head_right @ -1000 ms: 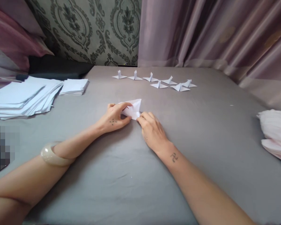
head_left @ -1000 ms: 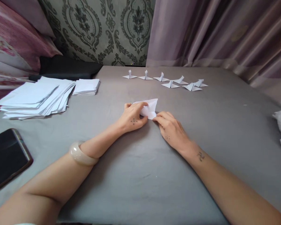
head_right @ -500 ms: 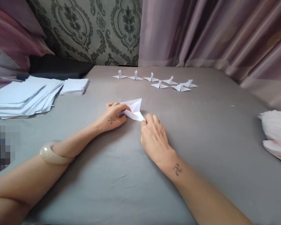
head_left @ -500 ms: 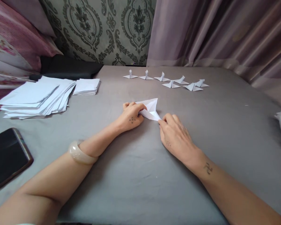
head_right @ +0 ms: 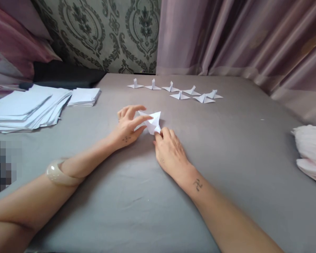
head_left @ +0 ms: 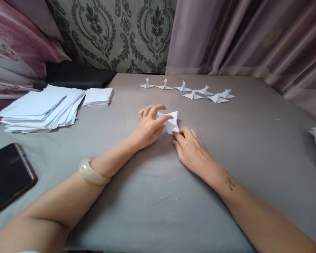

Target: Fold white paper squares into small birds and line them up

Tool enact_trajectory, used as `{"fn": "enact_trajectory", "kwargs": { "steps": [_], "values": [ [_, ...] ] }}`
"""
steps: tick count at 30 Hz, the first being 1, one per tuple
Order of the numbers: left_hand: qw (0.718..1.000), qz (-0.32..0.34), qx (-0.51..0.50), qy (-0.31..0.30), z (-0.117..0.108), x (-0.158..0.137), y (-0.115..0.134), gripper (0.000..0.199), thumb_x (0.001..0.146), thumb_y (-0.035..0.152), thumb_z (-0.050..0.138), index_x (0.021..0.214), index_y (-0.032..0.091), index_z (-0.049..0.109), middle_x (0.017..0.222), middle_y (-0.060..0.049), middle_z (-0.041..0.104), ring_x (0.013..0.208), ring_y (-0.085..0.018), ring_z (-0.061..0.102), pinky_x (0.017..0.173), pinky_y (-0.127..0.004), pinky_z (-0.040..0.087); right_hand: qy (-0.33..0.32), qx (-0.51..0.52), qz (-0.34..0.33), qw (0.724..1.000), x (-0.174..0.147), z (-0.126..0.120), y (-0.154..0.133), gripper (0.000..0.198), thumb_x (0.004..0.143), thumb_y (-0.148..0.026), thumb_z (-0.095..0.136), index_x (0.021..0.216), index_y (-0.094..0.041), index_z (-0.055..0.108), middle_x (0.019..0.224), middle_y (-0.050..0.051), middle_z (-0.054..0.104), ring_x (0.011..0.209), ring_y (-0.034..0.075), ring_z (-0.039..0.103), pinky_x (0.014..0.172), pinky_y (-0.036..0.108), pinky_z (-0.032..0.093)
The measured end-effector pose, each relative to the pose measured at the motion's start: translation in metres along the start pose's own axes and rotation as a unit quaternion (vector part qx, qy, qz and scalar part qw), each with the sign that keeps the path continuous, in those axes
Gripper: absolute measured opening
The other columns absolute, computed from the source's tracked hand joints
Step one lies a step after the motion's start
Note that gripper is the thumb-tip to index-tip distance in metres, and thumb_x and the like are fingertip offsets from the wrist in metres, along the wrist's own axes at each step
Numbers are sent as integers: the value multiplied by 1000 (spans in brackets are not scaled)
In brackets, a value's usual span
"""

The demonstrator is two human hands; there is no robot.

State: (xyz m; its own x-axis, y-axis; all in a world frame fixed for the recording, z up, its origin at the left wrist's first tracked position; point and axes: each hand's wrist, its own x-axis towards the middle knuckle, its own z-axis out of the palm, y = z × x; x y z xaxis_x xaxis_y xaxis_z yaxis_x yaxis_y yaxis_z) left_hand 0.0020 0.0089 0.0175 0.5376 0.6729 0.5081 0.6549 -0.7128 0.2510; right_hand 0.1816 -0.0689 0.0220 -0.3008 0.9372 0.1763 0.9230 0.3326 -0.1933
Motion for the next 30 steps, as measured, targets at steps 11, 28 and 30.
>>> {"fn": "enact_trajectory", "kwargs": {
  "steps": [11, 28, 30],
  "values": [
    [992, 88, -1, -89, 5, -2, -1, 29, 100, 27, 36, 95, 20, 63, 104, -6, 68, 94, -19, 59, 87, -36, 33, -14, -26, -10, 1000, -1, -5, 0, 22, 93, -21, 45, 102, -15, 64, 100, 12, 53, 90, 24, 49, 77, 37, 44],
    [974, 138, 14, -176, -11, 0, 8, 33, 95, 26, 40, 105, 22, 72, 101, -7, 68, 96, -21, 60, 91, -37, 36, -147, 178, 45, 972, 1, -44, 60, 25, 84, -22, 50, 85, -27, 75, 93, -1, 70, 74, 14, 61, 63, 25, 45],
    [972, 139, 23, -186, -12, 0, 9, 35, 97, 29, 39, 109, 23, 71, 101, -8, 67, 95, -21, 58, 90, -38, 35, -147, 205, 92, 963, 4, -42, 65, 27, 83, -23, 50, 90, -26, 75, 92, 0, 73, 76, 15, 64, 65, 25, 46]
  ]
}}
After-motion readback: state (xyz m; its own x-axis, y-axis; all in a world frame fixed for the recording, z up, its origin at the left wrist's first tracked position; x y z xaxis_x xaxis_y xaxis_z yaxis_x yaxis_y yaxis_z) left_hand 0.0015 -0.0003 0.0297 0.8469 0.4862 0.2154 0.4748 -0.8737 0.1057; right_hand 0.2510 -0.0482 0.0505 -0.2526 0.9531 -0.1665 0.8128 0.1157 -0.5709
